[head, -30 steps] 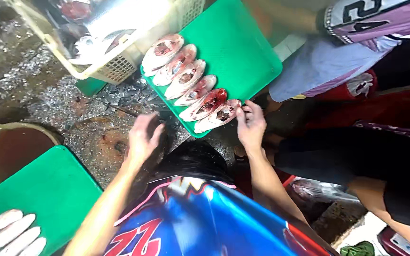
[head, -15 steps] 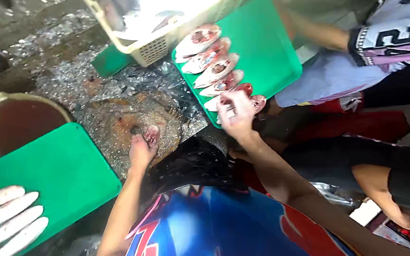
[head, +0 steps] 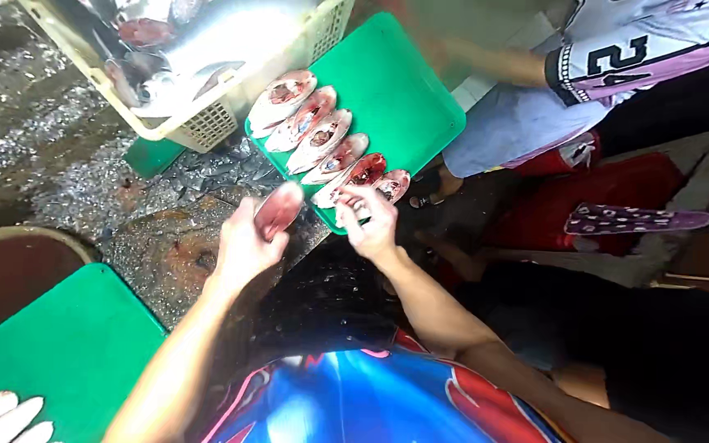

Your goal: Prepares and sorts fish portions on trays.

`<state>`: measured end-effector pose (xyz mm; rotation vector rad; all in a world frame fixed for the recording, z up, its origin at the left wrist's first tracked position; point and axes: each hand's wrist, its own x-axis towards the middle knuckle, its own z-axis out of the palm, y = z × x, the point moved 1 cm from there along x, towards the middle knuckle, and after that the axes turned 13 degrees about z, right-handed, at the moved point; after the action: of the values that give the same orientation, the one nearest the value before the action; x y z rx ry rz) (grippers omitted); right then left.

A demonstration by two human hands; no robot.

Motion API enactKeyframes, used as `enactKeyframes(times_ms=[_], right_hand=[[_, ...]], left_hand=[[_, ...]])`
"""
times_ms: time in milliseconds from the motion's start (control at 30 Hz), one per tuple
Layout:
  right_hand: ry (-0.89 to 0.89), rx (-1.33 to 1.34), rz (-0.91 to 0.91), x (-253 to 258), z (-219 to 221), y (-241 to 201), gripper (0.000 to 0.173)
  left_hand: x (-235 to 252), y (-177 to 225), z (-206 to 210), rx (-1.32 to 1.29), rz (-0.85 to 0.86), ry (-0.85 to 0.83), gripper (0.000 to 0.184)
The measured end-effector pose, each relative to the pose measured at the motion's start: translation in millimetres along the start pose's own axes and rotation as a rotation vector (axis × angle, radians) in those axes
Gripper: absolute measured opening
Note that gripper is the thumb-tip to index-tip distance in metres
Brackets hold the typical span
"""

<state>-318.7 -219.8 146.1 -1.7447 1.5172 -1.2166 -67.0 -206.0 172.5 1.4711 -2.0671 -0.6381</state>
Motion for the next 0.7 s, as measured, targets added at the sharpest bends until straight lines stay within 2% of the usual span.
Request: enactKeyframes(times_ms=[67,167,233,300,367,467,567,633,700], right_hand=[[0.058,-0.058,0.067,13,-30,12,0.033],[0.138,-0.073,0.104,25,-61,29,0.032],[0.196,-0.079,0.085,26,-70,37,0.029],[0.242,-0.09,0.085,23,-72,48,0.026],[0.234,-0.156,0.162,22,-75,60,0.027],[0.066,-0.37,0.359,57,-87,73,0.032],[-0.35,-0.488,0.639,106,-86,79,0.039],[-0.567,-0.443,0.729,123,-77,84,0.039],[-0.632,-0.397,0.747,128,-69,88,0.04]], left_hand=[[62,22,5,-0.054,0.025,-0.106,0.055],[128,22,34,-0.045,0.094,-0.269,0.06],[144,16,53,0.05,0.186,-0.288,0.065],[143,13,66,0.102,0.274,-0.195,0.049],[138,13,78,0.127,0.315,-0.155,0.036],[139,9,97,0.22,0.389,-0.154,0.035],[145,11,108,0.287,0.428,-0.169,0.039],[145,15,107,0.246,0.419,-0.077,0.036],[137,14,102,0.141,0.416,0.115,0.033]])
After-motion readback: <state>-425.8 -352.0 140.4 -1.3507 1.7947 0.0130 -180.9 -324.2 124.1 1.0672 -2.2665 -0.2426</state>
